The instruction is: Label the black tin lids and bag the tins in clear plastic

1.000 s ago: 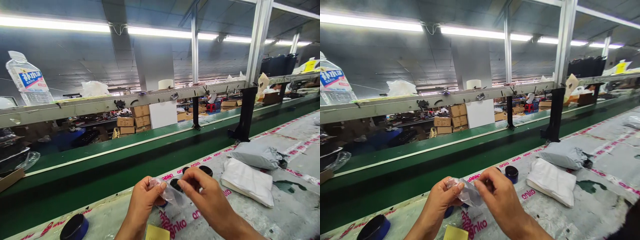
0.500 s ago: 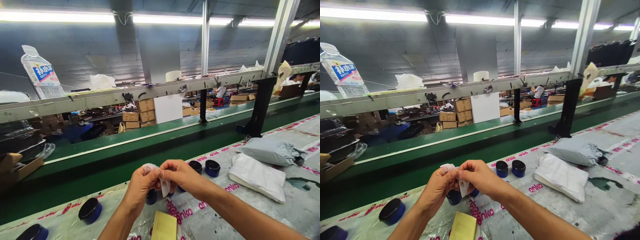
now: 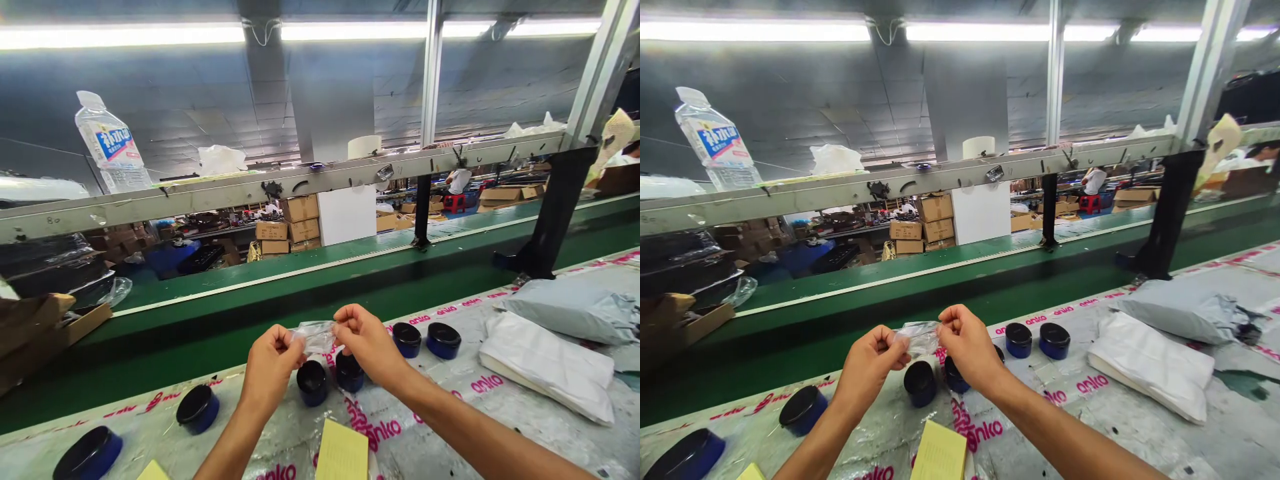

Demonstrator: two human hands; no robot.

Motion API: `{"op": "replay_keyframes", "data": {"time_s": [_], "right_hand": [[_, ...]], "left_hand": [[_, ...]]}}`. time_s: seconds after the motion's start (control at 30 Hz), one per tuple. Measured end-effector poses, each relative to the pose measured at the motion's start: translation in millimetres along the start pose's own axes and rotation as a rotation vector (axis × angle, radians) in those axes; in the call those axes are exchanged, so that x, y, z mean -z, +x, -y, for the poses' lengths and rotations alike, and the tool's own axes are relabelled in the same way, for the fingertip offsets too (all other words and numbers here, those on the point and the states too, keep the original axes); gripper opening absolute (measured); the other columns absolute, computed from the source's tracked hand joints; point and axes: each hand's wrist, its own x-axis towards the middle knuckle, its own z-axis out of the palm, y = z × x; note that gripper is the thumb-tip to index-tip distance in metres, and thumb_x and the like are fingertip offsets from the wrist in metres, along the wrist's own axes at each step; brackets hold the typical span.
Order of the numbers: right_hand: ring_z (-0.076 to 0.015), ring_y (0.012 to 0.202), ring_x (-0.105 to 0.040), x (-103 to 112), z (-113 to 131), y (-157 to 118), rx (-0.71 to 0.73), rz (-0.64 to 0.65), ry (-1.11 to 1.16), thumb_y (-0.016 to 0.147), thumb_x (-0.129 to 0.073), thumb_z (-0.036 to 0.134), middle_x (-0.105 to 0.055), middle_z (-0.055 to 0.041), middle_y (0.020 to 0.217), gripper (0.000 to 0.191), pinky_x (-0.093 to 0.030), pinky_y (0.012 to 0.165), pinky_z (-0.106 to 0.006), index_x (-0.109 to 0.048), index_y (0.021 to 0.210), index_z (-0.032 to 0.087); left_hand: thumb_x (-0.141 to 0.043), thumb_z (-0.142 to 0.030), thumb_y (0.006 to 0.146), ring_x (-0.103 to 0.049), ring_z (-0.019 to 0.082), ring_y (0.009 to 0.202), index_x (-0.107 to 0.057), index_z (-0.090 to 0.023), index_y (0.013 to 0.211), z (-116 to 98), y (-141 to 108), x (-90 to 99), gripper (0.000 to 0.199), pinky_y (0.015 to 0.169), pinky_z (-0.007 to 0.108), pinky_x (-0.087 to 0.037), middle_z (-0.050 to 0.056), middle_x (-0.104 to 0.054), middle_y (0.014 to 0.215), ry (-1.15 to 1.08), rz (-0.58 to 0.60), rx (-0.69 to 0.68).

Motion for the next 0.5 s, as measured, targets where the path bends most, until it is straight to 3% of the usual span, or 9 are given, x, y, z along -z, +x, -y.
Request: {"op": "replay_keyframes", "data": {"time_s": [0.1,0.2,0.27,0.5], "right_hand": [[-0.0190,0.084,-0.066,-5,-11,7,0.229,0.025,-0.409,0.087,-0.056,0.020,-0.071,-0.0032,0.091,0.017,-0.047,0.073,-0.029,-0.060,0.104,0.019],[-0.0201,0.092,-0.067,-11,-16,17,0.317,0.139,-0.776,0.092,-0.054,0.013,-0.072,-0.0043,0.099,0.026,-0.045,0.077,-0.029,-0.063,0.115,0.021],[-0.0216,0.094,-0.066,-14,-19,24,0.359,0.200,-0.943,0.093,-0.055,0.013,-0.073,-0.0044,0.097,0.023,-0.043,0.078,-0.029,-0.069,0.108,0.022],[-0.0220,0.095,-0.062,-15,-28,21,0.416,0.361,-1.044,0.086,-0.063,0.007,-0.073,-0.0035,0.090,0.016,-0.039,0.083,-0.032,-0.073,0.086,0.020]], "left_hand": [[-0.065,-0.043,0.080,-0.054,0.015,0.061,-0.048,-0.022,0.067,8,6,5.7,0.030,0.060,0.024,-0.037,-0.003,-0.057,0.062,0.189,-0.099,-0.117],[-0.062,-0.037,0.084,-0.048,0.014,0.062,-0.052,-0.022,0.069,19,10,9.7,0.024,0.062,0.025,-0.032,-0.004,-0.055,0.065,0.357,-0.125,-0.222],[-0.059,-0.034,0.086,-0.049,0.015,0.065,-0.053,-0.022,0.072,30,12,10.4,0.020,0.064,0.026,-0.031,-0.003,-0.058,0.069,0.439,-0.101,-0.274],[-0.053,-0.024,0.088,-0.059,0.019,0.076,-0.057,-0.022,0.080,65,5,11.0,0.009,0.068,0.028,-0.037,0.000,-0.065,0.083,0.622,0.053,-0.351]]}}
